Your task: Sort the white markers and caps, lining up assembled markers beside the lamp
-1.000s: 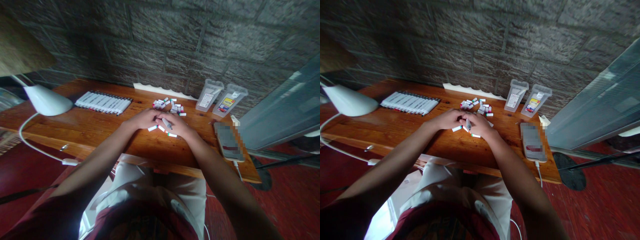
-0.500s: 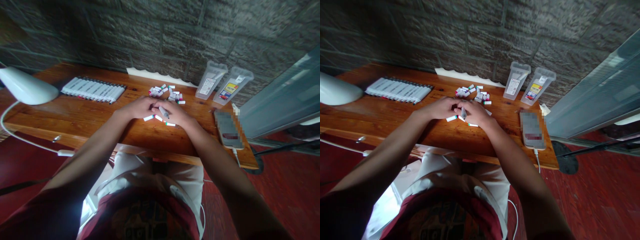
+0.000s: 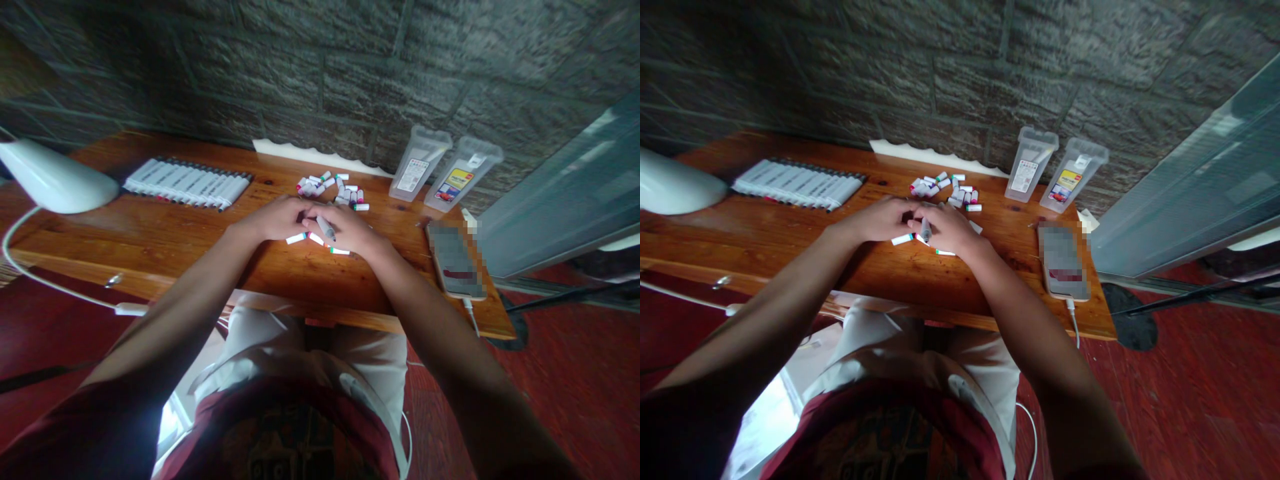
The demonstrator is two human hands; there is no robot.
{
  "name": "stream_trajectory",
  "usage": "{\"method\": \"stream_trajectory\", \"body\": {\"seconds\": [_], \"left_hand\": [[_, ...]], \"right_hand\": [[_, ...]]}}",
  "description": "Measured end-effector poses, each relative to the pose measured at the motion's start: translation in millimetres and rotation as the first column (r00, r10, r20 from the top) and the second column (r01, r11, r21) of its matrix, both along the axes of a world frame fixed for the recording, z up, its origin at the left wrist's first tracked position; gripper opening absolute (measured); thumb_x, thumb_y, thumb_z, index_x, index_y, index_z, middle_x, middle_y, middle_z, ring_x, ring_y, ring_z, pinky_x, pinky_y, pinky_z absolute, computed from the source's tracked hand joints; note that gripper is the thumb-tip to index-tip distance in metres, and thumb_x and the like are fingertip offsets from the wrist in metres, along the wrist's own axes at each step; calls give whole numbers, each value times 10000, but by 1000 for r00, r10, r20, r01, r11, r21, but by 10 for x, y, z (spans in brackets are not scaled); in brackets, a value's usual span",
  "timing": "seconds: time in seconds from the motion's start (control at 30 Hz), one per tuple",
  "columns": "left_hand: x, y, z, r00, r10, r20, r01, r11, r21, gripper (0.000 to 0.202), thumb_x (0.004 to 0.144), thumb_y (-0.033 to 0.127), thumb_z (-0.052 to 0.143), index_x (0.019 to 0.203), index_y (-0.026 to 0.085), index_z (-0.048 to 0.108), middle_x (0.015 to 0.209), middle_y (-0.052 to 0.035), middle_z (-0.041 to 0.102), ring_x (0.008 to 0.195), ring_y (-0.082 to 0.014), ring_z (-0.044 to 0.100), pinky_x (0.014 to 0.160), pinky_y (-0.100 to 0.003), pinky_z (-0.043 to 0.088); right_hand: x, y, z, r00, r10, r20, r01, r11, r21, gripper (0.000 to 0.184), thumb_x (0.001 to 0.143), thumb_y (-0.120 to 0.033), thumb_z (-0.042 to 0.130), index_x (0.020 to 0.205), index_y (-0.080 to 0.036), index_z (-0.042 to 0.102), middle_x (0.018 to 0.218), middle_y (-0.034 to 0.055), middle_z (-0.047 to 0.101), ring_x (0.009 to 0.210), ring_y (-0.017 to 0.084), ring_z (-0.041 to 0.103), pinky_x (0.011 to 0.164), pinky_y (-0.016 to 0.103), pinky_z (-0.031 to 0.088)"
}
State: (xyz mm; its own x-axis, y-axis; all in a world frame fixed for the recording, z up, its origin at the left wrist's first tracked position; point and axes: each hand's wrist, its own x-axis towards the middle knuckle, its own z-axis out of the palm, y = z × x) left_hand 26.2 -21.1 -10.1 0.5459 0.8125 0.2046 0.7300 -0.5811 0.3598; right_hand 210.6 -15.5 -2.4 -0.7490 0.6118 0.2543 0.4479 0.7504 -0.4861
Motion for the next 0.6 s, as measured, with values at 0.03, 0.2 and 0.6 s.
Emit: {"method": "stream_trajectory", "body": {"seconds": [0.03, 0.2, 0.6], "left_hand": [[0, 2, -2, 1000, -1, 1, 1, 1000, 2, 235, 780, 306, 533, 853, 135, 676, 854, -45, 705, 755, -162, 612, 726, -234, 448], [1, 1, -6, 1000, -4, 14, 3, 1000, 7, 245, 778, 319, 524, 850, 137, 671, 827, -35, 699, 716, -149, 599, 691, -232, 445], [2, -20, 2, 1000, 15, 16, -15, 1000, -6, 270, 771, 334, 532, 902, 144, 671, 883, -42, 705, 753, -160, 605, 713, -240, 451]], "right_hand": [[-1, 2, -3, 1000, 1, 1, -1, 1000, 4, 190, 915, -278, 546, 957, -160, 689, 797, 28, 673, 720, 132, 575, 680, 243, 357], [-1, 7, -13, 1000, -7, -2, 7, 1000, 15, 196, 913, -286, 545, 948, -161, 691, 804, 30, 677, 730, 132, 581, 678, 239, 365], [-3, 2, 5, 1000, 2, -6, -2, 1000, 17, 172, 912, -271, 548, 947, -173, 684, 827, 20, 685, 747, 128, 592, 690, 233, 377]]}}
